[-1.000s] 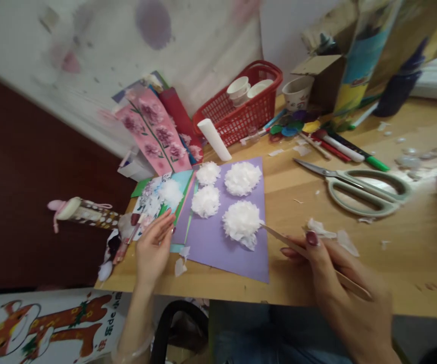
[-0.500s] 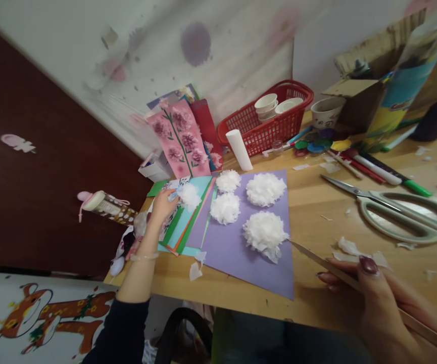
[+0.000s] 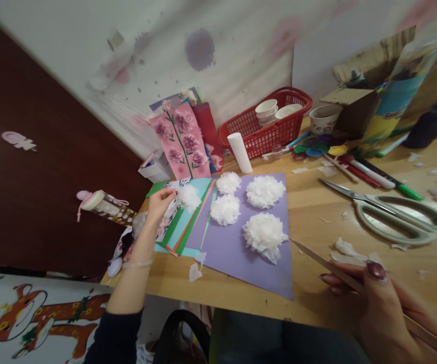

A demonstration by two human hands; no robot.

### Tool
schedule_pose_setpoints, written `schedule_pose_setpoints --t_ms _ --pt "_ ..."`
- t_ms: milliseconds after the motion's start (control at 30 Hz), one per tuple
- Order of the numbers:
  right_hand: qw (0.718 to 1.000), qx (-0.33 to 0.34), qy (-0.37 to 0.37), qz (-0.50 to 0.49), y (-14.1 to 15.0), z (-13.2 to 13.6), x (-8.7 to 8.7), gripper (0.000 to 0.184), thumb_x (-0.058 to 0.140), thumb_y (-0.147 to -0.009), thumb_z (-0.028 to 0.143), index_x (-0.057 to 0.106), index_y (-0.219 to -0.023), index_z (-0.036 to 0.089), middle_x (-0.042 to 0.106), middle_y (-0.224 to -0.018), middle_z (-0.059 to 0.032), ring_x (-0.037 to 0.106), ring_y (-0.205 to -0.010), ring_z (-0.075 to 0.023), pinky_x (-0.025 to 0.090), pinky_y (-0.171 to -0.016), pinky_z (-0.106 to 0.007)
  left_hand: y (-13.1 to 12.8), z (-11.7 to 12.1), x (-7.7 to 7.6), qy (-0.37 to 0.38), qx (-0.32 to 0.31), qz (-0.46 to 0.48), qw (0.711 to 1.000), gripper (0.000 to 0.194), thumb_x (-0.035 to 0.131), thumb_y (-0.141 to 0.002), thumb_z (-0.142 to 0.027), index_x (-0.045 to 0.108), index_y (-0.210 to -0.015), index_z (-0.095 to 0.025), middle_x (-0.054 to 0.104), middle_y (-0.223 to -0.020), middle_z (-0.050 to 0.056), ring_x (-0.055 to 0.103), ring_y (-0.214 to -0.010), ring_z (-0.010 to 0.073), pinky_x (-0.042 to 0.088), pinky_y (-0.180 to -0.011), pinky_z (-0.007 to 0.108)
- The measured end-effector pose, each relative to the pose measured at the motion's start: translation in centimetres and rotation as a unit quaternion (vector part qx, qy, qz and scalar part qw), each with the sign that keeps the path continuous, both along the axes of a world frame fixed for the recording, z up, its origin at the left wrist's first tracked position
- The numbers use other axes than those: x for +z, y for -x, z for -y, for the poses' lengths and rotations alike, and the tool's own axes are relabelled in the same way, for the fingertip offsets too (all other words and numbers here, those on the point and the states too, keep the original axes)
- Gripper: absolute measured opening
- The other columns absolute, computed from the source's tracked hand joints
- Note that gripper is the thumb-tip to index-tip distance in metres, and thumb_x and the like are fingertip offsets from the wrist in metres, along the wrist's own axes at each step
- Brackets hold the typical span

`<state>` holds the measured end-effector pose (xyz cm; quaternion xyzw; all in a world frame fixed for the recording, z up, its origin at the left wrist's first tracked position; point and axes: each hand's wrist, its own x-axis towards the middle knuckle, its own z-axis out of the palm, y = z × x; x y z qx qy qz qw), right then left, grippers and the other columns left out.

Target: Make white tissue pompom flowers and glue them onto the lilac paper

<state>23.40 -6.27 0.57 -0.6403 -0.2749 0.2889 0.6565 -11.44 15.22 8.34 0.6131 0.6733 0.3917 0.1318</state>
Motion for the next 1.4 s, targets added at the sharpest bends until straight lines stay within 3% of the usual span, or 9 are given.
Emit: schedule_pose_setpoints --t_ms 167,300,433,500,700,967,1133,1267,1400 --pt "0.995 -0.018 -0.094 -0.009 0.3 0.6 -0.7 0.038 0.056 -0.095 0.049 0.075 -0.076 0.023 0.071 -0.06 -0.003 0.067 -0.051 -0.02 0.055 -0.055 -0.033 -6.4 7.4 -1.2 0.07 -0.112 0.084 0.988 0.04 0.076 -0.068 -0.052 0.072 -0.084 -0.015 0.075 -0.076 0.007 0.071 -0.074 0.021 0.058 -0.077 0.035" --pt "0.988 0.052 -0.143 0.016 -0.8 1.5 -2.5 0.051 0.042 -0.099 0.048 0.072 -0.065 0.025 0.066 -0.048 -0.0033 0.065 -0.044 -0.0203 0.051 -0.044 -0.032 -12.7 13.3 -2.4 0.209 -0.278 0.093 0.933 0.02 0.07 -0.082 -0.037 0.074 -0.085 -0.018 0.074 -0.073 0.005 0.067 -0.066 0.0172 0.056 -0.064 0.03" --pt "0.971 0.131 -0.17 0.108 -1.2 1.9 -2.5 0.054 0.038 -0.1 0.044 0.072 -0.063 0.024 0.065 -0.048 -0.0017 0.062 -0.041 -0.0171 0.046 -0.038 -0.029 -16.1 14.8 -2.9 0.116 -0.35 -0.036 0.929 0.011 0.066 -0.086 -0.025 0.075 -0.082 -0.022 0.069 -0.078 0.003 0.058 -0.064 0.0129 0.048 -0.056 0.025" --pt "0.976 0.102 -0.149 0.124 -0.7 1.6 -1.6 0.054 0.034 -0.103 0.04 0.071 -0.067 0.023 0.067 -0.053 -0.0021 0.065 -0.047 -0.0161 0.048 -0.044 -0.028 -16.9 14.4 -2.9 0.055 -0.347 -0.078 0.933 0.01 0.066 -0.086 -0.02 0.075 -0.083 -0.022 0.066 -0.077 0.002 0.058 -0.065 0.0124 0.047 -0.056 0.024" --pt "0.947 0.124 -0.169 0.242 0.3 0.1 -0.1 0.039 0.04 -0.103 0.028 0.066 -0.074 0.021 0.068 -0.06 -0.0022 0.066 -0.055 -0.0145 0.049 -0.054 -0.027 -18.2 13.3 -2.9 -0.032 -0.344 -0.121 0.931 0.009 0.065 -0.088 -0.016 0.073 -0.087 -0.02 0.063 -0.078 0.002 0.061 -0.072 0.0133 0.051 -0.067 0.025" --pt "0.948 0.129 -0.129 0.261 0.1 -0.4 -0.3 0.037 0.04 -0.102 0.028 0.059 -0.071 0.021 0.065 -0.061 -0.001 0.063 -0.056 -0.0136 0.046 -0.054 -0.025 -18.6 12.9 -3.3 -0.03 -0.319 -0.128 0.939 0.012 0.063 -0.088 -0.015 0.072 -0.095 -0.018 0.062 -0.079 0.001 0.057 -0.067 0.0119 0.05 -0.065 0.024" --pt "0.943 0.141 -0.12 0.275 0.2 -1.0 0.1 0.038 0.04 -0.102 0.027 0.057 -0.068 0.022 0.06 -0.057 0.0004 0.057 -0.051 -0.0127 0.045 -0.053 -0.024 -17.0 13.9 -3.5 -0.066 -0.264 -0.146 0.951 0.018 0.06 -0.09 -0.018 0.069 -0.106 -0.02 0.057 -0.077 0.0 0.059 -0.072 0.0146 0.052 -0.07 0.027" --pt "0.935 0.145 -0.117 0.302 0.4 -1.5 0.3 0.04 0.04 -0.103 0.028 0.058 -0.068 0.021 0.062 -0.056 -0.0001 0.056 -0.049 -0.0122 0.042 -0.051 -0.024 -14.4 15.2 -5.4 -0.066 -0.197 -0.184 0.961 0.031 0.062 -0.09 -0.027 0.064 -0.12 -0.024 0.067 -0.111 0.009 0.063 -0.107 0.0241 0.054 -0.092 0.039" --pt "0.932 0.158 -0.107 0.31 0.6 -1.8 0.5 0.039 0.041 -0.103 0.029 0.06 -0.07 0.021 0.063 -0.057 -0.0006 0.056 -0.049 -0.0119 0.04 -0.05 -0.024 -12.5 15.7 -7.9 0.002 -0.196 -0.209 0.958 0.053 0.058 -0.093 -0.04 0.048 -0.144 -0.026 0.054 -0.147 0.01 0.049 -0.137 0.0291 0.043 -0.113 0.049"
